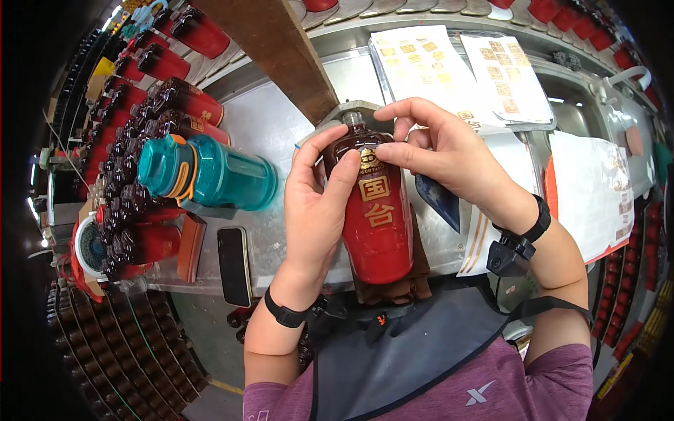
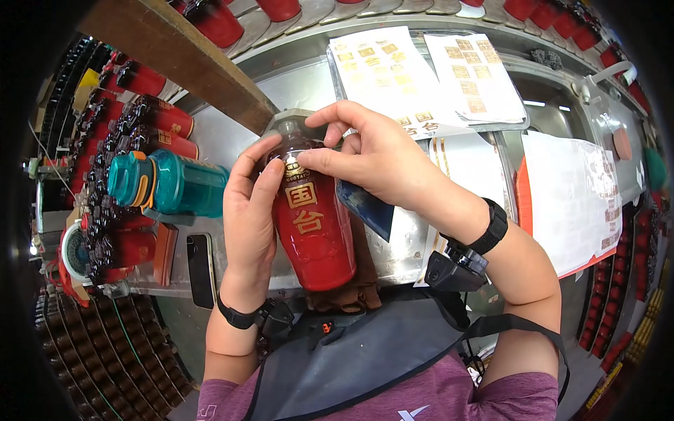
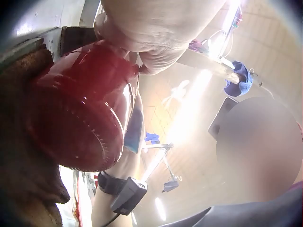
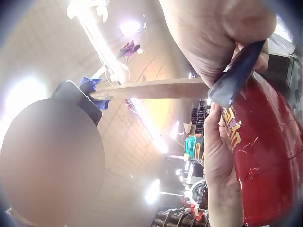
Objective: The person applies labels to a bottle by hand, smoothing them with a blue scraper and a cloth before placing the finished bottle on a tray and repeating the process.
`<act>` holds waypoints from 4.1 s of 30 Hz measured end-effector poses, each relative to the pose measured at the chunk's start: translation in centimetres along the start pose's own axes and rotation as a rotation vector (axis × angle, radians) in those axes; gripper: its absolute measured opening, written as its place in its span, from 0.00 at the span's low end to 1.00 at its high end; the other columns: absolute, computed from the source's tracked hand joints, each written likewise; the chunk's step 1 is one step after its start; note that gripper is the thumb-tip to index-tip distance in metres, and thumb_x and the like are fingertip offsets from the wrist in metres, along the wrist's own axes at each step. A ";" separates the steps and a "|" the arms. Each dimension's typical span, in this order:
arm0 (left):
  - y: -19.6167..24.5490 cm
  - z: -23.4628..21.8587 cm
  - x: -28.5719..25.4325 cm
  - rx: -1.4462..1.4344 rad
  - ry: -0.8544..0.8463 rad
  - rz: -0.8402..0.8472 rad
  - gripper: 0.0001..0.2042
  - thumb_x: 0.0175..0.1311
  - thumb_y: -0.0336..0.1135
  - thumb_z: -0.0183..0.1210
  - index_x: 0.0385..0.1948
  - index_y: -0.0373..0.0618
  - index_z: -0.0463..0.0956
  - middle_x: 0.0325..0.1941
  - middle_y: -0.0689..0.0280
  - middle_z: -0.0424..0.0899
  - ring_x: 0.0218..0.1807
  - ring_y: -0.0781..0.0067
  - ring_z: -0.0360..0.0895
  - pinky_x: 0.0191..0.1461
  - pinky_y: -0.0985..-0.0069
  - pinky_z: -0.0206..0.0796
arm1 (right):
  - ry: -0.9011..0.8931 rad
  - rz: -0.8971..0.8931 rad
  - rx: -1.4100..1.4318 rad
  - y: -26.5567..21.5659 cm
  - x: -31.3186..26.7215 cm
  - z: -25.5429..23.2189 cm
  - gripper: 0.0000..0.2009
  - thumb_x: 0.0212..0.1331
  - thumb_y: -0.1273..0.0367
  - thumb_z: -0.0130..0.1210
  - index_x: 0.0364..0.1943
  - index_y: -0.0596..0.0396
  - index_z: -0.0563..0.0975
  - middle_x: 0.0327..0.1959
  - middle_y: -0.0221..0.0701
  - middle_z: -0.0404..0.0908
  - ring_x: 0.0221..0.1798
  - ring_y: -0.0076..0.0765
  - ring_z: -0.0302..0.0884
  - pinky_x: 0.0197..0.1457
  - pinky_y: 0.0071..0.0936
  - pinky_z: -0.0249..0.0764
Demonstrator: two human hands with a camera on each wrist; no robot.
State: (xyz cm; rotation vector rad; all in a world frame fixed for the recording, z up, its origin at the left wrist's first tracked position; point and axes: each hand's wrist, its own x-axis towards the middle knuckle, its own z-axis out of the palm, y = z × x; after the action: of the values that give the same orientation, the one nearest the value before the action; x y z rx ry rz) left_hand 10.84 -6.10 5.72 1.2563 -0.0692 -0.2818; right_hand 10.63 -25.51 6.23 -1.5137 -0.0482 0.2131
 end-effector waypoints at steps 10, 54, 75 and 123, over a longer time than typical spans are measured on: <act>-0.3 -0.1 0.1 -0.008 0.001 0.012 0.17 0.68 0.27 0.60 0.56 0.39 0.71 0.54 0.63 0.77 0.55 0.75 0.75 0.61 0.76 0.67 | -0.009 0.053 -0.057 -0.4 0.0 0.3 0.19 0.60 0.73 0.65 0.55 0.56 0.75 0.32 0.14 0.67 0.30 0.05 0.63 0.33 0.06 0.61; 1.3 1.3 0.6 0.038 -0.030 -0.105 0.25 0.62 0.25 0.64 0.57 0.41 0.61 0.48 0.60 0.80 0.48 0.76 0.78 0.54 0.76 0.72 | 0.095 0.028 0.197 0.0 -1.5 -1.3 0.11 0.68 0.67 0.57 0.51 0.54 0.77 0.43 0.24 0.78 0.47 0.16 0.73 0.51 0.16 0.71; 2.0 0.5 0.6 -0.029 0.007 -0.163 0.17 0.68 0.27 0.56 0.56 0.40 0.66 0.49 0.60 0.79 0.48 0.76 0.77 0.54 0.77 0.72 | 0.143 -0.011 0.143 0.4 -1.5 -1.4 0.11 0.68 0.66 0.57 0.50 0.54 0.77 0.42 0.25 0.78 0.45 0.16 0.73 0.49 0.17 0.72; -0.7 0.5 1.1 0.499 0.042 0.143 0.22 0.53 0.32 0.71 0.49 0.46 0.74 0.47 0.61 0.67 0.48 0.71 0.72 0.55 0.74 0.68 | 0.188 0.036 0.094 0.6 -2.1 -1.5 0.10 0.69 0.69 0.54 0.50 0.57 0.76 0.40 0.25 0.77 0.44 0.17 0.72 0.50 0.16 0.69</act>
State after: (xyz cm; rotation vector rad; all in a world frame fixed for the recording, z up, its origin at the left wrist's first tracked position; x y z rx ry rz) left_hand 11.70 -7.07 5.13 1.7431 -0.2020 -0.1149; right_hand 8.73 -27.29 5.76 -1.4352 0.1370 0.1000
